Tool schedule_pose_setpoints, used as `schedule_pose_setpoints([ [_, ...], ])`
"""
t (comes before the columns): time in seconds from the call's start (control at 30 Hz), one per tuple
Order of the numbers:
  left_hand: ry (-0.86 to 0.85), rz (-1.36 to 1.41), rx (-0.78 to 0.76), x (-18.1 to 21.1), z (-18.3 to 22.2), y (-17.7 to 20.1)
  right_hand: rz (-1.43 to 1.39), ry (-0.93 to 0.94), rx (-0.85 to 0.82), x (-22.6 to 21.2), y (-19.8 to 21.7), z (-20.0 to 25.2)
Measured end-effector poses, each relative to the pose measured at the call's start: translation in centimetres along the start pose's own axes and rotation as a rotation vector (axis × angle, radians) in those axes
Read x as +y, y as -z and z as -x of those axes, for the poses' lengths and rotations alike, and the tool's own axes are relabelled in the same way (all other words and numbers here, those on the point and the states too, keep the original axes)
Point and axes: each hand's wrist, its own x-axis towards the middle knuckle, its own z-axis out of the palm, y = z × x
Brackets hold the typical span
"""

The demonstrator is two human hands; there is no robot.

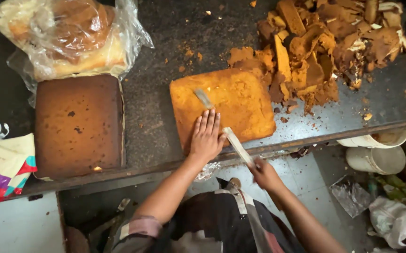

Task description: The person removes two cakes from their packaging and places them on a counter. They then use a long blade to trim the top and sides of one cake, moving the scraps into a pile.

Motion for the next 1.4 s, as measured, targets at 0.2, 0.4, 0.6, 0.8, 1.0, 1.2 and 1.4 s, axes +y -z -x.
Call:
schedule_pose_setpoints([
  [0.2,0.017,0.006,0.054,-0.1,0.5,0.4,0.027,0.052,-0.089,-5.0,-1.4,-3.5],
  [0.4,0.088,0.015,0.036,-0.9,3.3,1.7,0.197,-0.089,-0.103,-1.3,0.3,2.4],
  [0.6,0.128,0.037,0.043,-1.2,4.0,2.0,0.170,0.362,-0.018,-6.8,-4.5,-5.0],
  [0.8,0.137,0.037,0.036,-2.1,6.0,2.4,0.317,0.158,-0.034,-1.3,-1.8,1.8],
  [1.0,0.155,0.057,0.015,-2.6,6.9,3.0,0.292,0.153,-0.110,-3.7,-2.6,-0.3],
  [1.2,0.148,0.067,-0.016,-2.4,6.9,3.1,0.311,0.259,-0.115,-4.9,-3.5,-1.3],
  [1.4,0.156,0.030,-0.001,-2.5,8.0,3.1,0.270,-0.053,-0.203,1.0,0.7,5.4],
])
